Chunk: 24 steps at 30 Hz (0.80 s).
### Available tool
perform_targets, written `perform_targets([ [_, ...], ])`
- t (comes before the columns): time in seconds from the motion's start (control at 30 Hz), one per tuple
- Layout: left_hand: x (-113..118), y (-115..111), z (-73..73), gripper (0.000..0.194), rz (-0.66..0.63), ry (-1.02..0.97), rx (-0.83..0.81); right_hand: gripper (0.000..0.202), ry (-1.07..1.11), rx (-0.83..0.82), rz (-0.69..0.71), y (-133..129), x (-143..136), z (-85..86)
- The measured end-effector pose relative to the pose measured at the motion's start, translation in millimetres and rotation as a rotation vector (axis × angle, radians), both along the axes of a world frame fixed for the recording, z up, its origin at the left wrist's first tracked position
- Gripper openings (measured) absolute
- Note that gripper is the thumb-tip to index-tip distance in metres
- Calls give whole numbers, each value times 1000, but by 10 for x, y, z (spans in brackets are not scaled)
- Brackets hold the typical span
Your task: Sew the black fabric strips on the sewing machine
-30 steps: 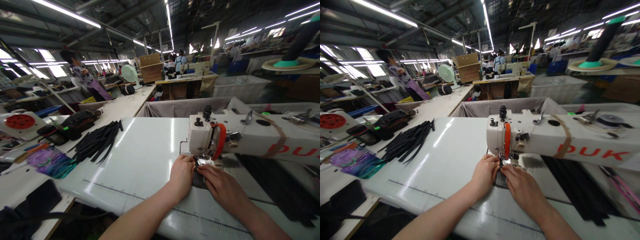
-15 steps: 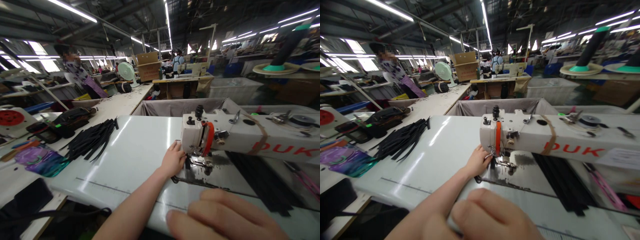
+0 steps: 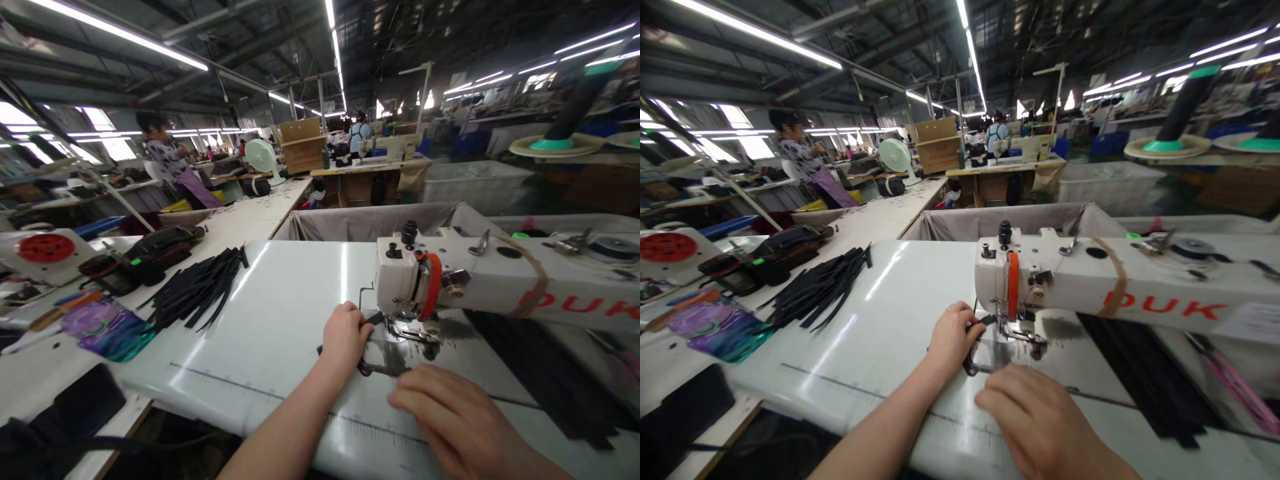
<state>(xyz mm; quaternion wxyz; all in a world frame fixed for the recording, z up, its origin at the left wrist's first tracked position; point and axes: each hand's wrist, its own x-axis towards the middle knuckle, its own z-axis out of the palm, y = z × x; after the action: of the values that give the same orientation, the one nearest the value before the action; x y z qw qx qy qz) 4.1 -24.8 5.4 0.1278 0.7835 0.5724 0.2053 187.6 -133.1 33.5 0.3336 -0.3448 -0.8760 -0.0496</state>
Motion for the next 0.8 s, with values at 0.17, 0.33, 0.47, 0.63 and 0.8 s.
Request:
perform_targets([
  [0.17, 62, -173, -16, 12, -193, -146, -50, 32, -54, -103, -90, 392, 112, -442],
  [0.33, 65, -147, -13, 16, -376, -141, -30, 25, -23, -133, -88, 365, 163, -563],
  [0.47, 111, -179, -46, 19, -349, -136, -1, 24, 20, -117, -113, 357, 134, -543],
  [0.63, 126, -171, -65, 21, -436, -128, 40, 24, -15, -95, -170, 373, 100, -548],
  [0.8, 122, -122, -56, 22, -445, -110, 59, 26, -18, -82, -196, 397, 78, -555],
])
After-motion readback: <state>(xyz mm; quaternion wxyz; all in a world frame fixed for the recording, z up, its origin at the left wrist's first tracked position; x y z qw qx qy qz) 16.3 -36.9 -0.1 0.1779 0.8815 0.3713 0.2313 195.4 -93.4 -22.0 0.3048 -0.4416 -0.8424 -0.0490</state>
